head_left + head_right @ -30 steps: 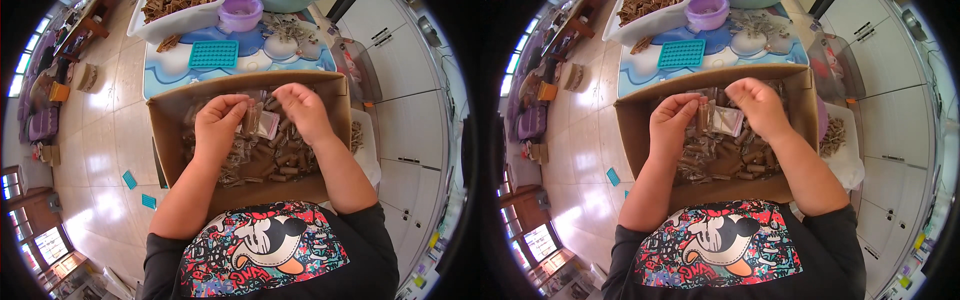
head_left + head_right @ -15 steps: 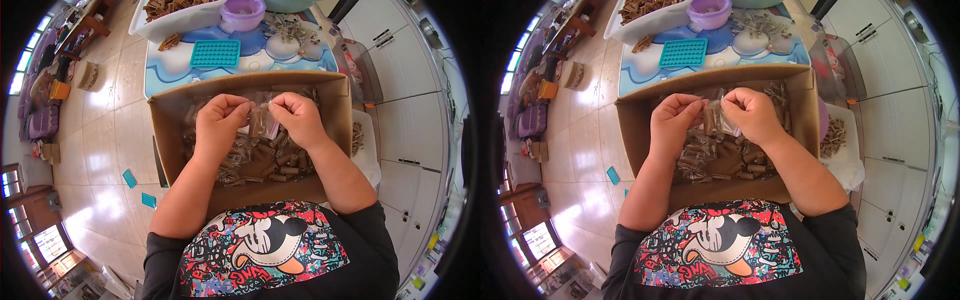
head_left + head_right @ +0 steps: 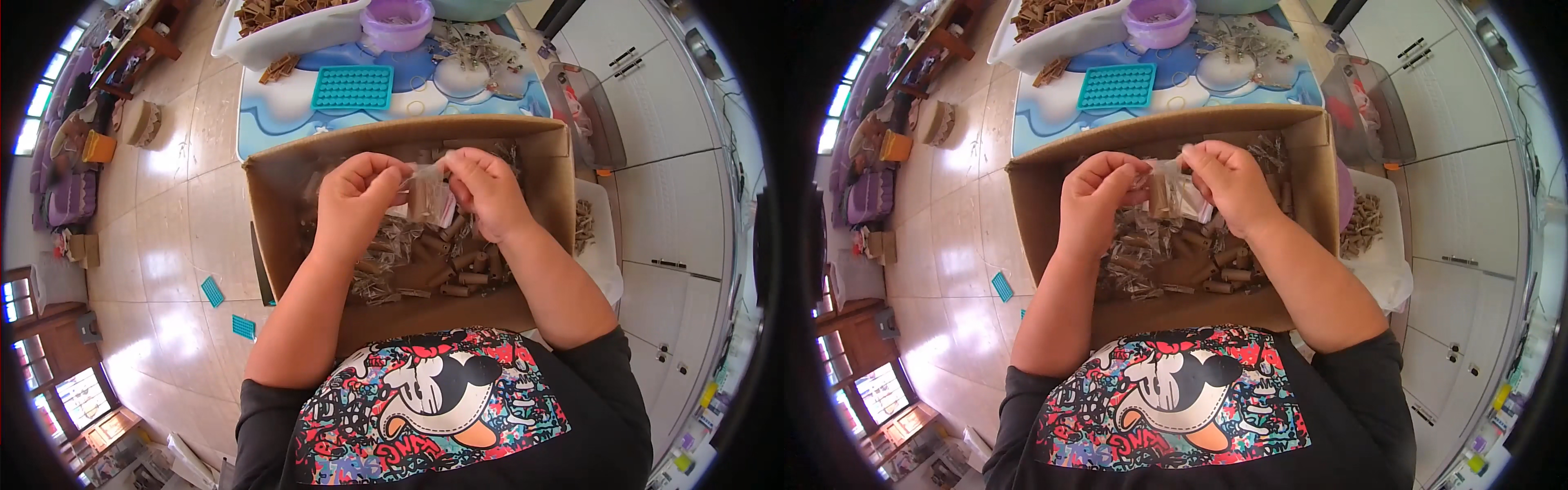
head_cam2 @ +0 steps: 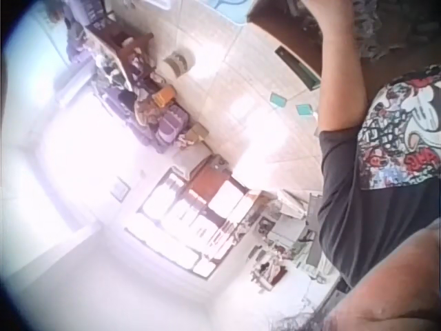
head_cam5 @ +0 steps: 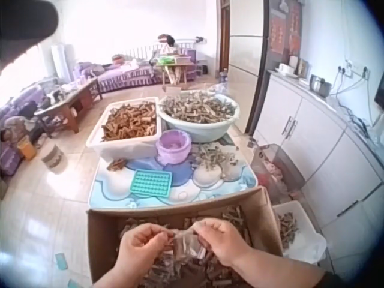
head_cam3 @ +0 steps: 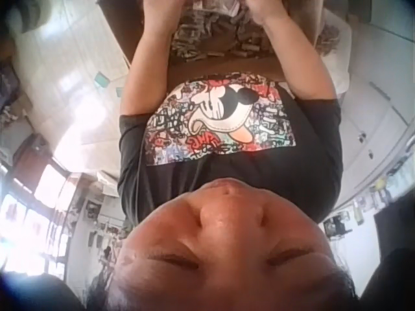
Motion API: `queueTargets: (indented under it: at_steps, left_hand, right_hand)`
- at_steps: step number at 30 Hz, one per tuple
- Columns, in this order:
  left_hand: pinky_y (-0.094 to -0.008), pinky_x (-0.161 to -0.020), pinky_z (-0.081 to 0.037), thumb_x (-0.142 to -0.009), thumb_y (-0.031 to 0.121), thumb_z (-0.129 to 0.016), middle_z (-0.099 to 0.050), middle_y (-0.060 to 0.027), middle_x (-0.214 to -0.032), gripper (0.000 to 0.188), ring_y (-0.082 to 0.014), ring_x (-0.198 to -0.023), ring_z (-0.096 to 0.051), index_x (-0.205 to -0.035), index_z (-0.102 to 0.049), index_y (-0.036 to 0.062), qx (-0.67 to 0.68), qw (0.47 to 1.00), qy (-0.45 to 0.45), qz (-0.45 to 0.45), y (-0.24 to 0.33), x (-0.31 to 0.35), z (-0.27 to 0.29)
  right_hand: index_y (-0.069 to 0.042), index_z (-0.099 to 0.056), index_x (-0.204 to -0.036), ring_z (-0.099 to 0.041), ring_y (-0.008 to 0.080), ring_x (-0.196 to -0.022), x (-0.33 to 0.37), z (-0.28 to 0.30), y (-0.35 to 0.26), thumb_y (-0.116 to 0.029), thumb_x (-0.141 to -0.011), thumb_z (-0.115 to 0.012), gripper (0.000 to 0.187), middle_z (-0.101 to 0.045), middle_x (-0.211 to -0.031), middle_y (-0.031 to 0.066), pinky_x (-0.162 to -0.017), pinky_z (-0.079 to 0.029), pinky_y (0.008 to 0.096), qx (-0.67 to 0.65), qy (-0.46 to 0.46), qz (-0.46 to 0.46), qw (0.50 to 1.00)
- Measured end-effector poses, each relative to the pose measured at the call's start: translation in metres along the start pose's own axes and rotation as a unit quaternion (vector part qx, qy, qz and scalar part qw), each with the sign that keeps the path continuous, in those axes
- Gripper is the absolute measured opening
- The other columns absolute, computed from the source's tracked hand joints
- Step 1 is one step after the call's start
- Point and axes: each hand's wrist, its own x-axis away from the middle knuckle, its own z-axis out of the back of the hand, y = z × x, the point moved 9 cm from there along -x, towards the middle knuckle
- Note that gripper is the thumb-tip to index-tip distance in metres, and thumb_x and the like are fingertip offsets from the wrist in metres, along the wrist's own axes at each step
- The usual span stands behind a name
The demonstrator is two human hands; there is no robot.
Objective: The person packages small cardboard cylinders into small plastic bags by hand.
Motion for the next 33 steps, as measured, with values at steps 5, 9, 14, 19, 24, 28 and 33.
queueTargets:
  at_steps: [5,9,14,19,24,28,33]
  left_hand:
    - [-0.0214,-0.063,-0.048,-0.082,0.001,-0.054,-0.064,-0.0069,-0.085,0.007,-0.0078,-0.076,-0.058,-0.089,-0.058,-0.0007,-0.088,0.995,0.006,-0.055,0.005,-0.001,0.001]
    - [-0.0296,-0.068,-0.048,-0.074,0.005,-0.058,-0.065,-0.009,-0.082,0.015,-0.0225,-0.071,-0.062,-0.089,-0.061,0.0047,-0.372,0.921,0.08,-0.089,0.028,-0.003,0.025]
    - [-0.0378,-0.066,-0.048,-0.071,0.013,-0.063,-0.06,-0.0052,-0.087,0.017,-0.0267,-0.079,-0.057,-0.088,-0.062,0.0104,-0.513,0.786,-0.004,-0.345,0.022,0.018,-0.043]
    - [-0.0381,-0.063,-0.049,-0.076,0.027,-0.064,-0.059,-0.0098,-0.087,0.024,-0.029,-0.078,-0.06,-0.092,-0.06,0.0093,-0.501,0.832,-0.159,-0.177,-0.072,0.032,-0.107]
    - [-0.0369,-0.065,-0.049,-0.076,0.027,-0.065,-0.06,-0.0114,-0.087,0.029,-0.0277,-0.076,-0.06,-0.096,-0.059,0.006,-0.481,0.852,-0.173,-0.112,-0.116,0.029,-0.111]
    - [-0.0312,-0.072,-0.048,-0.083,0.016,-0.059,-0.062,-0.011,-0.092,0.017,-0.0209,-0.077,-0.06,-0.094,-0.057,0.0034,-0.338,0.906,-0.24,-0.085,-0.11,0.02,-0.102]
    - [-0.0288,-0.084,-0.043,-0.091,0.01,-0.047,-0.061,-0.0095,-0.102,0.012,-0.016,-0.091,-0.057,-0.088,-0.054,0.0005,-0.018,0.968,-0.249,0.017,-0.075,0.009,-0.079]
  right_hand:
    - [-0.003,-0.06,-0.08,-0.044,0.0023,-0.056,-0.003,-0.005,-0.006,-0.02,-0.083,-0.062,0.018,-0.053,-0.065,-0.0039,-0.049,-0.035,0.0194,0.164,0.006,0.064,0.984]
    - [-0.003,-0.061,-0.082,-0.041,0.0017,-0.055,0.005,0.033,-0.056,-0.02,-0.085,-0.06,0.018,-0.05,-0.063,-0.0062,-0.049,-0.034,0.0195,0.158,0.163,0.166,0.96]
    - [-0.002,-0.06,-0.087,-0.03,-0.0004,-0.049,0.009,0.043,-0.07,-0.019,-0.087,-0.057,0.018,-0.039,-0.057,-0.008,-0.042,-0.021,0.0158,0.031,0.162,0.204,0.965]
    - [0.0,-0.058,-0.09,-0.03,-0.0001,-0.049,0.01,0.036,-0.069,-0.018,-0.088,-0.056,0.018,-0.04,-0.058,-0.0071,-0.042,-0.021,0.0159,0.048,0.15,0.201,0.967]
    - [0.0,-0.059,-0.089,-0.032,-0.0001,-0.051,0.008,0.023,-0.064,-0.019,-0.088,-0.057,0.019,-0.042,-0.06,-0.0069,-0.043,-0.022,0.0156,0.052,0.103,0.179,0.977]
    - [-0.002,-0.061,-0.091,-0.032,-0.0001,-0.052,0.008,0.027,-0.063,-0.022,-0.087,-0.058,0.021,-0.045,-0.062,-0.0064,-0.045,-0.023,0.0156,0.095,0.108,0.186,0.972]
    - [0.001,-0.061,-0.094,-0.049,0.0048,-0.065,0.008,0.029,-0.067,-0.018,-0.083,-0.062,0.022,-0.055,-0.071,-0.0027,-0.059,-0.041,0.0186,0.191,0.091,0.188,0.959]
